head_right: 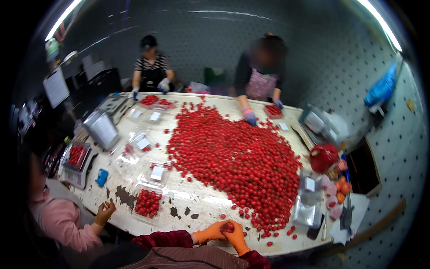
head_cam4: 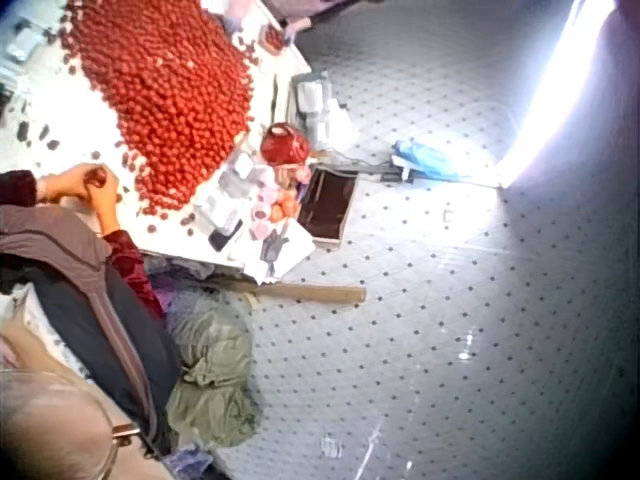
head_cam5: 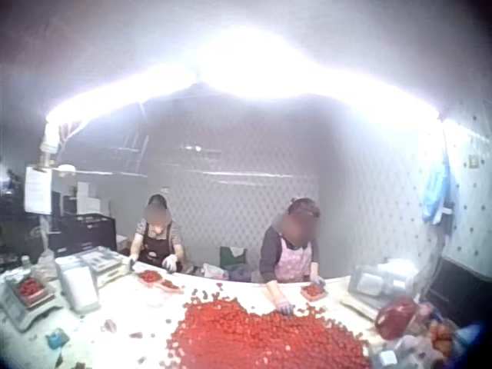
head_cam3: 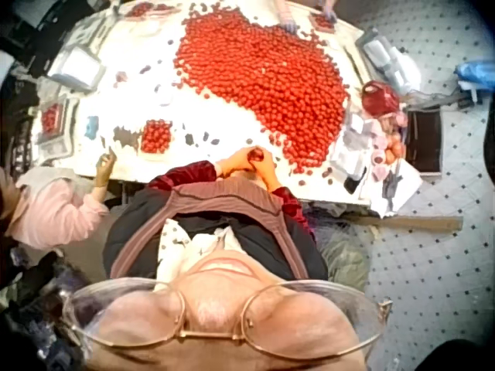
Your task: The person sorts red cherries from a large pile on a table into clear plastic containers. They wear orange gloves and repeatedly pick up handfuls of cherries, place them into containers, and move the containers aside to continue filling new ones.
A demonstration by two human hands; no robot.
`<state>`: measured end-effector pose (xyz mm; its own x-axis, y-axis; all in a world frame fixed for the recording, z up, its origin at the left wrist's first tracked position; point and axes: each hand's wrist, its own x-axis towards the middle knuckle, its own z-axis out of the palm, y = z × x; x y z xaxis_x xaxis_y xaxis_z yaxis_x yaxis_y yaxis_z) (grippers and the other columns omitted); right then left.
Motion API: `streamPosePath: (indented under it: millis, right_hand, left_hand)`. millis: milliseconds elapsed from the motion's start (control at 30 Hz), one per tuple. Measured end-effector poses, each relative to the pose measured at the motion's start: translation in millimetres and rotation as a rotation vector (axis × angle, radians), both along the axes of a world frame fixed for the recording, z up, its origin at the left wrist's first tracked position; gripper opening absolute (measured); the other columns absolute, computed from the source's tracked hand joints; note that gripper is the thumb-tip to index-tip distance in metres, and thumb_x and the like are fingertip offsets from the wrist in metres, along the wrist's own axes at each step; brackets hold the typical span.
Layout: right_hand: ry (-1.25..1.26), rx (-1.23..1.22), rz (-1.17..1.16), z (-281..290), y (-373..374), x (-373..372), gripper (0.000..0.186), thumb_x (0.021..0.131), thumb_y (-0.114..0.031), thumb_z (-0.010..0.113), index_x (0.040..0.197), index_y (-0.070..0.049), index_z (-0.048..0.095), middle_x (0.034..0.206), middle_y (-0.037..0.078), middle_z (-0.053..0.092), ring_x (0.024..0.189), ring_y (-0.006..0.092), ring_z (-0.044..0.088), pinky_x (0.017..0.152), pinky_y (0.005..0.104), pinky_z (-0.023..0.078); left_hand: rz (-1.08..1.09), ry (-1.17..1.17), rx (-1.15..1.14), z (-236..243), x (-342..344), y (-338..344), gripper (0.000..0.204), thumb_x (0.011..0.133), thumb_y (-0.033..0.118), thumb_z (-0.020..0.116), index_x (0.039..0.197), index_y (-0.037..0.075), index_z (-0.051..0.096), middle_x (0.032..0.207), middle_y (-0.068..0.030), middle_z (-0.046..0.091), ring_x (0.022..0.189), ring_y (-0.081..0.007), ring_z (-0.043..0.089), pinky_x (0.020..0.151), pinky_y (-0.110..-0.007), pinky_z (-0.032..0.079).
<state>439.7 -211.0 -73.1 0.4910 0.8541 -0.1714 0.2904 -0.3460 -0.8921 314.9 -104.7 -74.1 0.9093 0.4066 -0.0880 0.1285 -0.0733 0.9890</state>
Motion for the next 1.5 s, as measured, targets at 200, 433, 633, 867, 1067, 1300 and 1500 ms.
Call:
streamPosePath:
  millis: [200,433,633,867,1067,1300,1500]
  right_hand:
    - [0.047,0.116,0.166,3,32,-15,0.058,0.065,-0.009,0.08,0.12,-0.007,0.062,0.108,0.015,0.06,0.099,0.0262,0.06,0.089,0.0351,0.051]
    - [0.256,0.269,0.547,72,164,-132,0.05,0.072,-0.003,0.075,0.119,0.001,0.06,0.101,0.012,0.067,0.09,0.0174,0.065,0.081,0.0296,0.053]
    - [0.145,0.467,0.864,63,249,-235,0.055,0.081,-0.003,0.068,0.134,-0.002,0.052,0.126,0.012,0.058,0.112,0.0176,0.058,0.093,0.0301,0.05]
    - [0.074,0.214,0.745,50,199,-152,0.053,0.083,-0.017,0.069,0.133,-0.007,0.055,0.125,0.015,0.056,0.116,0.0298,0.056,0.098,0.0361,0.046]
    - [-0.47,0.266,0.387,30,153,-24,0.055,0.079,-0.018,0.072,0.13,-0.007,0.056,0.129,0.018,0.052,0.12,0.0377,0.047,0.102,0.0443,0.04]
    - [-0.723,0.142,0.196,35,95,24,0.056,0.076,-0.018,0.074,0.128,-0.007,0.056,0.131,0.018,0.05,0.12,0.0372,0.046,0.101,0.0468,0.039]
    - [-0.635,0.086,0.174,28,59,22,0.054,0.077,-0.017,0.074,0.127,-0.005,0.057,0.132,0.018,0.05,0.119,0.0376,0.046,0.101,0.046,0.039]
  left_hand:
    - [0.065,-0.004,-0.175,26,-33,21,0.065,0.073,0.015,0.08,0.129,0.002,0.052,0.112,-0.0113,0.069,0.101,-0.0189,0.066,0.088,-0.032,0.052]
    - [0.494,-0.077,0.157,88,-164,90,0.06,0.069,0.012,0.082,0.122,0.003,0.056,0.1,-0.0109,0.07,0.092,-0.021,0.068,0.08,-0.034,0.053]
    - [0.865,0.201,0.351,68,-286,142,0.072,0.066,0.015,0.082,0.131,0.003,0.053,0.12,-0.016,0.059,0.111,-0.0296,0.059,0.094,-0.037,0.049]
    - [0.849,0.36,0.572,34,-308,122,0.07,0.066,0.008,0.082,0.131,0.006,0.056,0.135,-0.0177,0.05,0.126,-0.034,0.048,0.107,-0.039,0.04]
    - [0.901,0.285,0.69,75,-262,125,0.05,0.074,0.009,0.078,0.122,0.003,0.061,0.126,-0.0184,0.054,0.118,-0.0334,0.053,0.099,-0.038,0.046]
    - [0.567,0.193,0.453,63,-145,134,0.038,0.082,0.015,0.076,0.116,0.006,0.065,0.115,-0.0105,0.061,0.1,-0.0241,0.061,0.081,-0.034,0.052]
    - [0.432,0.203,0.474,35,-59,164,0.04,0.085,0.023,0.074,0.121,0.009,0.064,0.125,-0.0089,0.059,0.113,-0.0235,0.059,0.085,-0.035,0.051]
